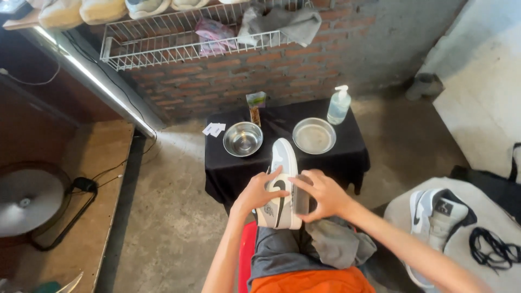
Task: Brushing and cleaning the upper part of a white sneaker using a brush and cleaning solution.
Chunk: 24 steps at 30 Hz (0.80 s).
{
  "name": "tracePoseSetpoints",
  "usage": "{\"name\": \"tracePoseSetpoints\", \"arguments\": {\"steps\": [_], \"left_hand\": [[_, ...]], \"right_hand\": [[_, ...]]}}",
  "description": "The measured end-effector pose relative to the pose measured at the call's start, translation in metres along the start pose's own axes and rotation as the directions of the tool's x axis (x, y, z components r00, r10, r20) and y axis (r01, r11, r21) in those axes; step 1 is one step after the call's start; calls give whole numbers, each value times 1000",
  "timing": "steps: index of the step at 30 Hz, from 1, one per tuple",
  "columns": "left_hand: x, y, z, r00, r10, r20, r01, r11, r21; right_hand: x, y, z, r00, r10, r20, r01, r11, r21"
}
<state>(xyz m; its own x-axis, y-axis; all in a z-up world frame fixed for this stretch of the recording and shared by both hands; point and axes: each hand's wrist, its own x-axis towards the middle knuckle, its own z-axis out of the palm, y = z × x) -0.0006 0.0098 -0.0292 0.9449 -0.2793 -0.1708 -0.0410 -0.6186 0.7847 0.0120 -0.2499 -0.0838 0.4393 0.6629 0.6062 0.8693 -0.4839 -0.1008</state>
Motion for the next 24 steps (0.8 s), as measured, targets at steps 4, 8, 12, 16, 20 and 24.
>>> {"name": "tracePoseSetpoints", "arguments": {"steps": [4,8,12,16,20,24], "left_hand": [[1,-6,0,1000,16,18,-16,1000,-1],[3,-18,10,999,53,-4,-53,999,10],[-2,-2,-4,999,-36,40,36,999,-6],[-2,9,-2,996,-60,62,61,998,-11],[-6,15,-10,995,-81,61,82,997,-12],[-6,23,-10,996,-43,73,45,999,-17]], "right_hand": [[-28,-41,10,989,-148,27,143,981,129],[-29,-31,10,972,-235,-6,234,967,104],[-30,-26,17,974,-226,-29,228,962,150],[-10,0,10,949,-312,44,283,906,315],[27,48,10,988,74,135,-93,986,141],[29,33,0,980,-119,157,81,969,232]]}}
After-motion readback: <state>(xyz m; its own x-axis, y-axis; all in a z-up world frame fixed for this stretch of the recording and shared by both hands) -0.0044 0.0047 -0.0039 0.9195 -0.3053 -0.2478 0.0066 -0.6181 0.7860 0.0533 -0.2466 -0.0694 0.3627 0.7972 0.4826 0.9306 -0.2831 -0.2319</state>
